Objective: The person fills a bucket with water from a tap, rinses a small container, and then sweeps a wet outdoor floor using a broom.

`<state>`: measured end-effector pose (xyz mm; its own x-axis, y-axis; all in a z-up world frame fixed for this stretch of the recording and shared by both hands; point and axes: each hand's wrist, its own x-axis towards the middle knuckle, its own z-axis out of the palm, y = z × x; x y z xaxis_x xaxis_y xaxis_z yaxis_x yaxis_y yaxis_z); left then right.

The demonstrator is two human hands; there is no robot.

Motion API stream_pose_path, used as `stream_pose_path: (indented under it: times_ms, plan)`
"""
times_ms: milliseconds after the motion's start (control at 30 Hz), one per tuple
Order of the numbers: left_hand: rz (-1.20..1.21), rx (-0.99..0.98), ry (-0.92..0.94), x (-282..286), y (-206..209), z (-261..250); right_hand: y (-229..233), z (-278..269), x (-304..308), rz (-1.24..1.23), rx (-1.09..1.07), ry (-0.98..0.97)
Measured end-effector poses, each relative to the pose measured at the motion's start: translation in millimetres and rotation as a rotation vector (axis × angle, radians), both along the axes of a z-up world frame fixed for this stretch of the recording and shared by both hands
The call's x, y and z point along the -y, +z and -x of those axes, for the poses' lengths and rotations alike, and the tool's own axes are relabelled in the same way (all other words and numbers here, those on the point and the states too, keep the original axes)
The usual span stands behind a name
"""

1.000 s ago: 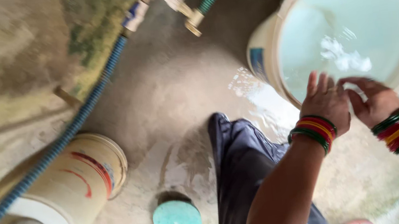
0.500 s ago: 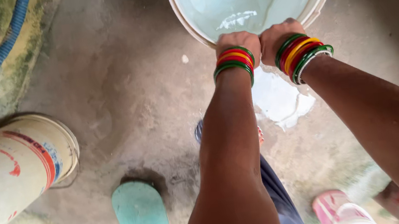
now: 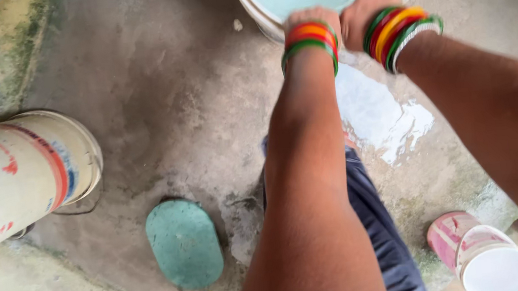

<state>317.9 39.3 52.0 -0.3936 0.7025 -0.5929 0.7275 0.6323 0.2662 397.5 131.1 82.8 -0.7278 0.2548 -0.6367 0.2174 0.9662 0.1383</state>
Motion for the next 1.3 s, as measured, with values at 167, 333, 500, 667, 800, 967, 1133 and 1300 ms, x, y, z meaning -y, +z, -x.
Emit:
stream_pose_path:
  times_ms: [167,333,500,667,800,967,1133,1300]
  plan:
    - [0.063,0.054,0.050,55.8,-0.8,-77.7,16.1,-67.0,54.5,0.100,0.083,-0.024]
    - [0.145,0.104,0.070,105.7,15.5,-164.4,22.5,-135.7,99.0,0.135,0.222,0.009]
    - [0.217,0.214,0.160,150.2,30.0,-232.8,22.1,-204.1,131.3,0.204,0.192,0.138]
    - [0.150,0.197,0.293,179.2,32.7,-315.3,19.9,-268.3,152.6,0.213,0.214,0.280]
    - [0.230,0.279,0.245,202.1,41.5,-366.8,20.7,-319.8,177.0,0.206,0.325,0.352]
    - [0.219,0.268,0.157,232.9,45.7,-400.9,11.2,-367.4,202.8,0.228,0.365,0.359]
    - [0.133,0.247,0.186,242.0,39.8,-415.3,5.4,-391.7,207.0,0.229,0.243,0.245]
    - [0.135,0.232,0.143,246.6,39.1,-419.2,16.1,-393.6,218.3,0.240,0.221,0.184]
